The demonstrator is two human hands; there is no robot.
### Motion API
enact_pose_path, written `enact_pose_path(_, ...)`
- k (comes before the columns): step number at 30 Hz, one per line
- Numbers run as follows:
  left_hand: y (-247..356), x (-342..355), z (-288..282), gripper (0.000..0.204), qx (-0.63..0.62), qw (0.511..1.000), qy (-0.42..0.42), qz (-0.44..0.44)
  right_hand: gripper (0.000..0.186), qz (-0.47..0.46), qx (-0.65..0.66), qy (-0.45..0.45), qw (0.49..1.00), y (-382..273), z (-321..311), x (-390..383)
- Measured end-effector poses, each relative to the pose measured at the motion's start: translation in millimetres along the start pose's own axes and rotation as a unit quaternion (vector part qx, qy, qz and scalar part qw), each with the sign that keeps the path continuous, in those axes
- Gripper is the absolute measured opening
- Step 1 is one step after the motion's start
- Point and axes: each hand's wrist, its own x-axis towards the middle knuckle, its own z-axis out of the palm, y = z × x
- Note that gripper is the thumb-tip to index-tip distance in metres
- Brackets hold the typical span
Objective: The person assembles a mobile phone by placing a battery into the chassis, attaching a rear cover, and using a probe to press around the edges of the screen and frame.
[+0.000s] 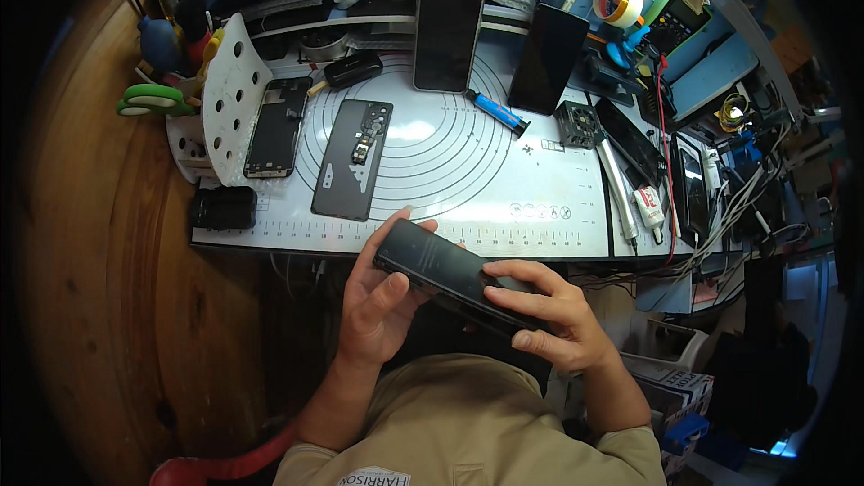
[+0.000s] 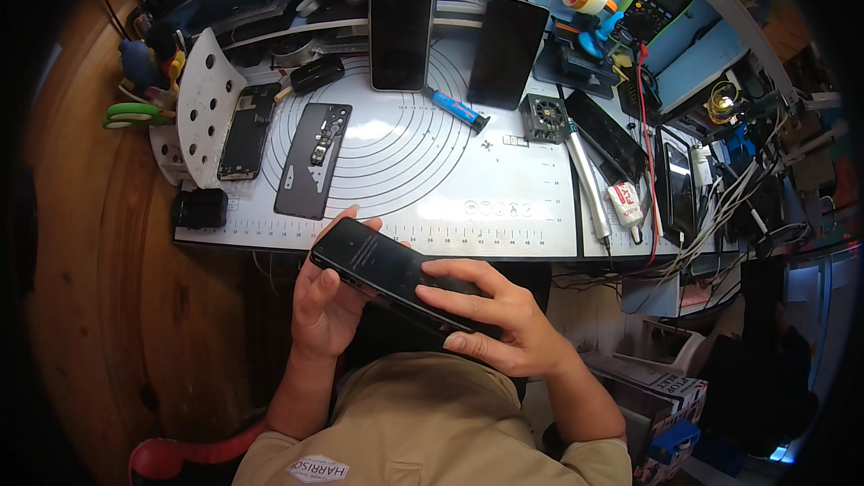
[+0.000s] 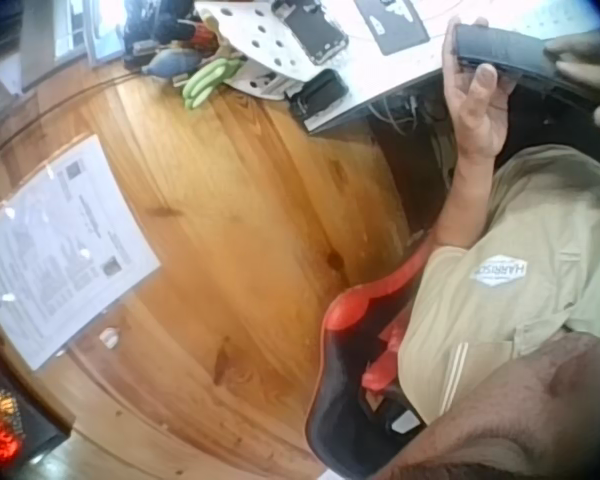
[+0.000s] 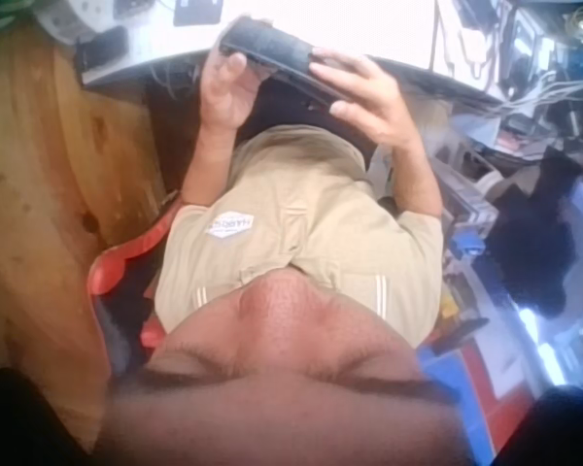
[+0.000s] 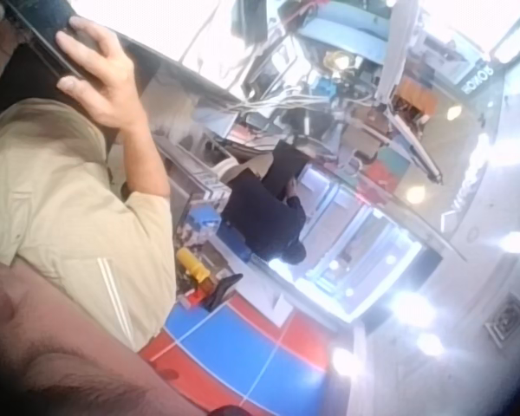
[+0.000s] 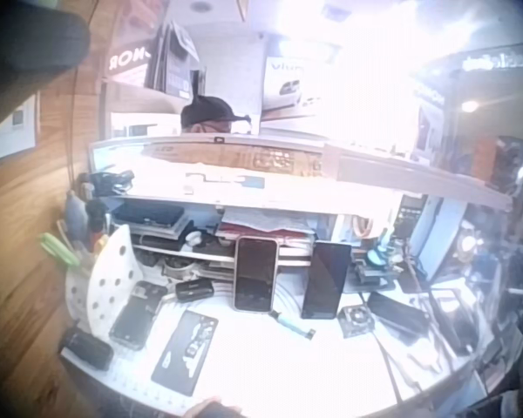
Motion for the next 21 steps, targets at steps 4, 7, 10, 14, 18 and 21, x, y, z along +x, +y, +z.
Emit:
enact_pose_path(4, -1.9, -1.0, 0.4, 0.086, 0.001, 1.000, 0.003, 0.000, 0.050, 0.002, 0.014, -0.011, 1.000, 1.9, -1.3, -0.4)
enact_pose_path(7, -1.6, -2.3, -0.5, 0.086, 0.005, 1.000, -0.002, 0.005, 0.051, -0.002, 0.019, -0.015, 1.000, 3.5, 0.1, -2.5)
enact_pose_path(10, -0.8, -4.1, 3.6, 0.092, 0.064, 0.998, 0.010, 0.012, 0.052, -0.002, 0.025, -0.014, 1.000, 5.5, 3.1, -6.6)
enact_pose_path(14, -2.1, -15.5, 5.2, 0.093, 0.061, 0.998, 0.022, -0.001, 0.053, -0.043, -0.022, -0.018, 0.999, 8.9, 8.9, -15.7)
enact_pose_path(18, -3.4, -41.5, 2.7, 0.090, 0.044, 0.997, 0.030, -0.052, 0.055, -0.072, -0.060, -0.018, 0.995, 16.8, 20.4, -34.3)
enact_pose_path(21, -2.2, -60.4, 6.4, 0.080, 0.018, 0.992, 0.063, -0.108, 0.056, -0.072, -0.055, -0.021, 0.996, 25.9, 36.9, -52.6)
